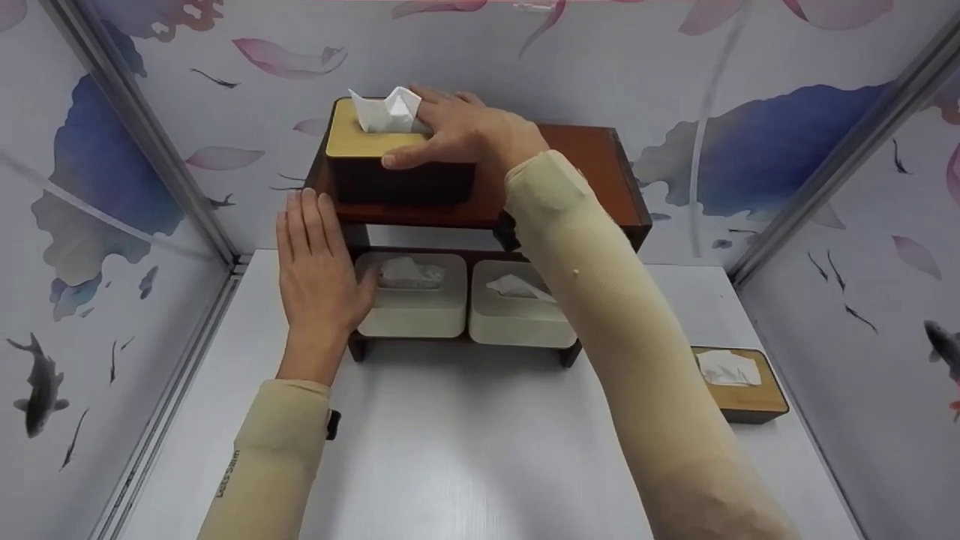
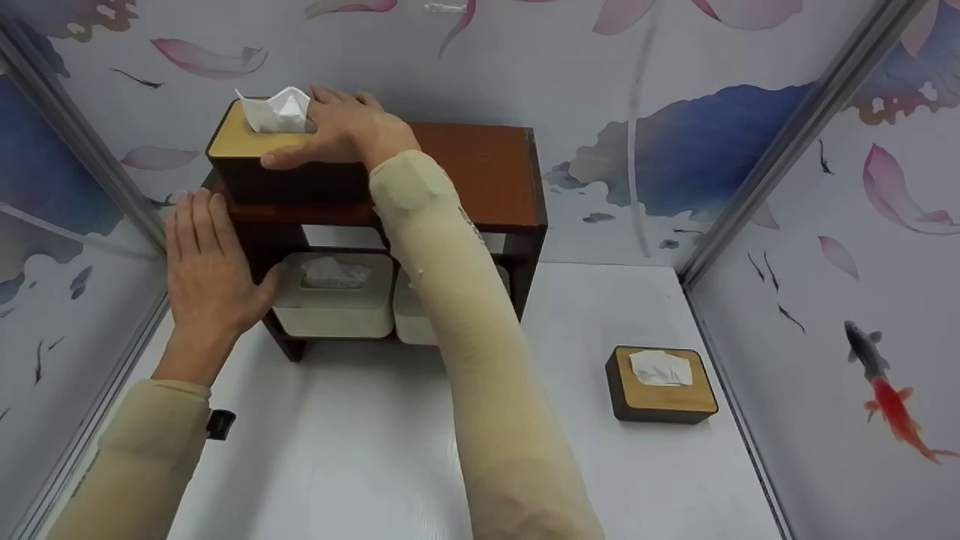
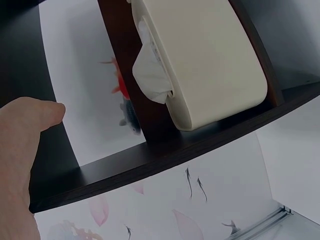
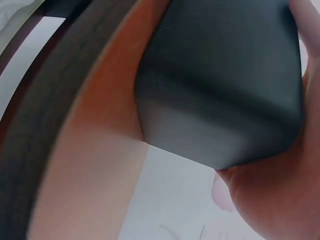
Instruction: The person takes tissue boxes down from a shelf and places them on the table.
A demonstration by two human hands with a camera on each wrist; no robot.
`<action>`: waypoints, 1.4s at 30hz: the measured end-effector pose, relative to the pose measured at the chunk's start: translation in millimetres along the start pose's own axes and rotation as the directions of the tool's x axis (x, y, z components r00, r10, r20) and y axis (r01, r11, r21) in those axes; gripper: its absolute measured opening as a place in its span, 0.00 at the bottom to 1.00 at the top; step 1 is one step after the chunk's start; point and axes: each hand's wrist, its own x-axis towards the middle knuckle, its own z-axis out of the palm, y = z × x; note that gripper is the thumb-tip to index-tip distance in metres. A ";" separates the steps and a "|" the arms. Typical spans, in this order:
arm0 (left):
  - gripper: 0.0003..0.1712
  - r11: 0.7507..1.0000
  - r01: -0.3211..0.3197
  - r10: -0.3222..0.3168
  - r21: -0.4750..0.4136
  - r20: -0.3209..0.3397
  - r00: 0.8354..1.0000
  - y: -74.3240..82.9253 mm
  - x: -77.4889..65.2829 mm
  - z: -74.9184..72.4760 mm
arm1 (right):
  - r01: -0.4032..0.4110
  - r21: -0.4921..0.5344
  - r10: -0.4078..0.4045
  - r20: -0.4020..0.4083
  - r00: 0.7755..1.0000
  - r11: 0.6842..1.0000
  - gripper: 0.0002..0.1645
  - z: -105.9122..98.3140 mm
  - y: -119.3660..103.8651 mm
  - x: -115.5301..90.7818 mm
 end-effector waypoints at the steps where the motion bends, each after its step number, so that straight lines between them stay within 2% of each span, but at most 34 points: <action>1: 0.64 1.000 -0.002 0.002 0.002 -0.003 1.000 -0.1 0.0 -0.2 | 0.007 -0.008 -0.007 -0.005 1.000 1.000 0.62 -0.1 -0.6 0.5; 5: 0.63 1.000 -0.003 0.003 0.008 -0.020 1.000 -1.2 0.8 -1.2 | 0.037 -0.054 -0.039 -0.027 0.999 0.998 0.63 -0.8 -3.2 2.8; 11: 0.62 1.000 0.004 -0.004 -0.005 0.001 1.000 -2.5 0.9 -2.6 | 0.038 -0.142 -0.042 -0.024 0.999 0.989 0.72 0.2 -5.1 3.0; 15: 0.61 1.000 0.003 -0.003 -0.009 0.006 1.000 -2.4 -0.7 -3.4 | 0.038 -0.172 -0.044 -0.027 0.999 0.984 0.72 2.0 -6.6 3.3; 24: 0.61 1.000 -0.004 0.004 -0.007 0.003 1.000 -3.4 -0.1 -3.0 | 0.040 -0.135 -0.049 -0.064 0.997 0.990 0.67 3.2 -7.9 5.7; 31: 0.61 1.000 -0.013 0.013 -0.027 0.006 1.000 -3.3 0.1 -0.3 | 0.059 -0.055 -0.065 -0.112 0.992 0.997 0.63 5.3 -3.7 4.9; 37: 0.61 0.999 -0.013 0.013 -0.034 0.012 1.000 -2.2 0.2 3.4 | 0.084 -0.016 -0.086 -0.130 0.988 0.996 0.58 6.1 1.0 -1.8; 42: 0.61 1.000 -0.019 0.018 -0.024 -0.027 0.999 -4.1 0.8 4.7 | 0.096 -0.010 -0.096 -0.152 0.984 0.995 0.59 1.9 4.1 -11.7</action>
